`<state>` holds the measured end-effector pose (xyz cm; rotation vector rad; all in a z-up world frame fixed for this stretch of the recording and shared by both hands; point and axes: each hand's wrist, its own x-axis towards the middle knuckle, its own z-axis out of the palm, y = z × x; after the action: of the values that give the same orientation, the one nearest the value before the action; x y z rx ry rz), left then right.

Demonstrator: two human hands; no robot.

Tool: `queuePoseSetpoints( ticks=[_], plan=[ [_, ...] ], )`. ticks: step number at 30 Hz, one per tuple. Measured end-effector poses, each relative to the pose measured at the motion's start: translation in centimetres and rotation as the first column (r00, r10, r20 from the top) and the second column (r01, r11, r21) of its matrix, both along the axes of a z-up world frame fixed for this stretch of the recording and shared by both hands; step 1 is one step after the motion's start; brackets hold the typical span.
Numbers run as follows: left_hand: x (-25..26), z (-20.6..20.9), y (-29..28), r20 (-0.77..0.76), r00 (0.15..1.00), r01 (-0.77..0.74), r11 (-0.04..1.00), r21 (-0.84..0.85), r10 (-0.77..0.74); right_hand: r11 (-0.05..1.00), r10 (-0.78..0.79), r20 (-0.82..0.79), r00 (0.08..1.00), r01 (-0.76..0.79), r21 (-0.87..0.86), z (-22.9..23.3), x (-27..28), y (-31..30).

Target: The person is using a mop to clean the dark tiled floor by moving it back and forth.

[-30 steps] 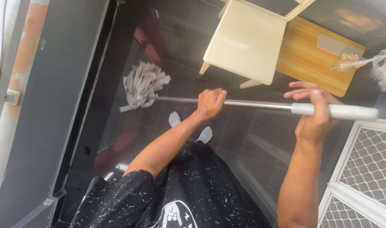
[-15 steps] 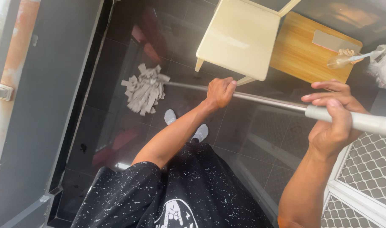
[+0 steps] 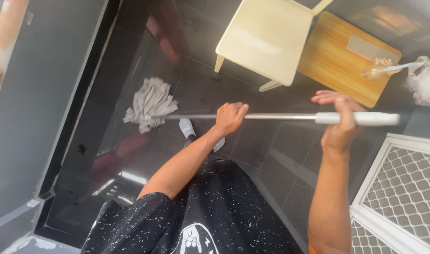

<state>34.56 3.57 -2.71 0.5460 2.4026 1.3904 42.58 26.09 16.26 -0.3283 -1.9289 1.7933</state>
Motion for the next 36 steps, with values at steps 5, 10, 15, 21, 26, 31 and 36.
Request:
queuePoseSetpoints(
  ticks=[5, 10, 15, 21, 26, 31, 36],
  plan=[
    [3.2, -2.8, -2.7, 0.07, 0.992, -0.1, 0.994, -0.046, 0.103, 0.994, 0.107, 0.124, 0.987, -0.104, -0.034, -1.8, 0.5, -1.2],
    [2.1, -1.6, -0.4, -0.052, 0.993, -0.107, 0.994, 0.023, 0.108, 0.998, 0.064, -0.017, 0.998, -0.064, 0.022, 1.0, 1.1, -0.7],
    [-0.9, 1.7, 3.0, -0.183, 0.981, -0.025, 0.976, 0.218, 0.066, 0.993, 0.001, -0.194, 0.981, 0.022, 0.118, 6.2, 3.1, -1.8],
    [-2.6, 3.5, 4.7, -0.201, 0.979, 0.078, 0.964, 0.256, -0.026, 0.987, 0.149, -0.316, 0.937, -0.122, 0.104, 7.6, 5.8, -4.9],
    [0.4, 4.7, 2.4, -0.199, 0.972, 0.164, 0.964, 0.21, -0.122, 0.979, 0.091, -0.343, 0.935, -0.02, 0.205, 7.6, 7.2, -6.2],
    [5.5, 5.7, 0.1, -0.092, 0.984, 0.167, 0.974, 0.151, -0.155, 0.987, -0.024, -0.412, 0.911, 0.088, 0.137, 7.1, 9.0, -5.7],
    [9.0, 5.2, -1.0, 0.009, 0.977, 0.209, 0.97, 0.127, -0.211, 0.99, 0.045, -0.396, 0.917, -0.093, -0.104, 5.4, 12.2, -4.2]
  ],
)
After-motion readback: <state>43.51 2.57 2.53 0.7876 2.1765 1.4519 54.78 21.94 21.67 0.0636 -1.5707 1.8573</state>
